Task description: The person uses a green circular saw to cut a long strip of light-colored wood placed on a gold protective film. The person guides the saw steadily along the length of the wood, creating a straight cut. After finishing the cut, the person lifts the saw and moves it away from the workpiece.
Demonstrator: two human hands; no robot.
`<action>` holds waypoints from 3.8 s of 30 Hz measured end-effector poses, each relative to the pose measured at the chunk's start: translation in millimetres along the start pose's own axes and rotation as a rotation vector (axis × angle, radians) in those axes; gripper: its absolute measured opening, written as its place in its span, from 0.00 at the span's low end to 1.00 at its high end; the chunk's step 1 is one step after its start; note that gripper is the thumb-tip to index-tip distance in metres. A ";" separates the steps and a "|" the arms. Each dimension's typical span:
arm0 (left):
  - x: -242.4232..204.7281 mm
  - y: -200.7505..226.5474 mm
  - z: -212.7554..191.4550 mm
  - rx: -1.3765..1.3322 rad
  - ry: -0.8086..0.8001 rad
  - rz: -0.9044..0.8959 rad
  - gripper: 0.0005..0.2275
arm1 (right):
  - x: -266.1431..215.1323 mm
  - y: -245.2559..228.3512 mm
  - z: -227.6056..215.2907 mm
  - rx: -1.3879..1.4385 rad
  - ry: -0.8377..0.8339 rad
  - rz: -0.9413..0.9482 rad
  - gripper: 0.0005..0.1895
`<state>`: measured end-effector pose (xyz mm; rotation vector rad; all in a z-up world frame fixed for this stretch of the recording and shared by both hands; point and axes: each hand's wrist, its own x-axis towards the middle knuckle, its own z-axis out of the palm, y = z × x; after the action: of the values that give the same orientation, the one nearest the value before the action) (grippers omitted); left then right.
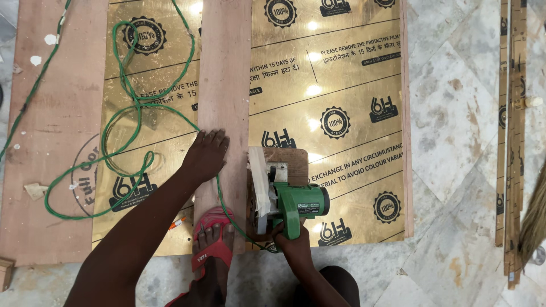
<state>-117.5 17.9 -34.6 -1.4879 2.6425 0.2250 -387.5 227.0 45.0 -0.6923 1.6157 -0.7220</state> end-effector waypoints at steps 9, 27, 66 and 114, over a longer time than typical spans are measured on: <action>26.5 -9.2 -3.3 0.015 -0.078 -0.031 0.37 | 10.3 5.9 -2.5 0.025 -0.013 -0.056 0.07; 36.8 -22.1 15.8 -0.009 -0.050 0.015 0.37 | 19.1 -13.4 2.9 -0.122 0.039 -0.112 0.06; 38.5 -20.2 6.7 -0.059 -0.079 0.005 0.37 | 42.7 -23.8 3.7 -0.101 0.023 -0.159 0.06; 47.4 -19.5 16.9 -0.077 0.002 -0.010 0.23 | 66.6 -52.5 10.0 0.040 -0.008 -0.136 0.09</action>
<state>-125.0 -29.0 -60.3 -1.5244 2.6555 0.3284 -384.8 141.7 42.9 -0.7798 1.5539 -0.8470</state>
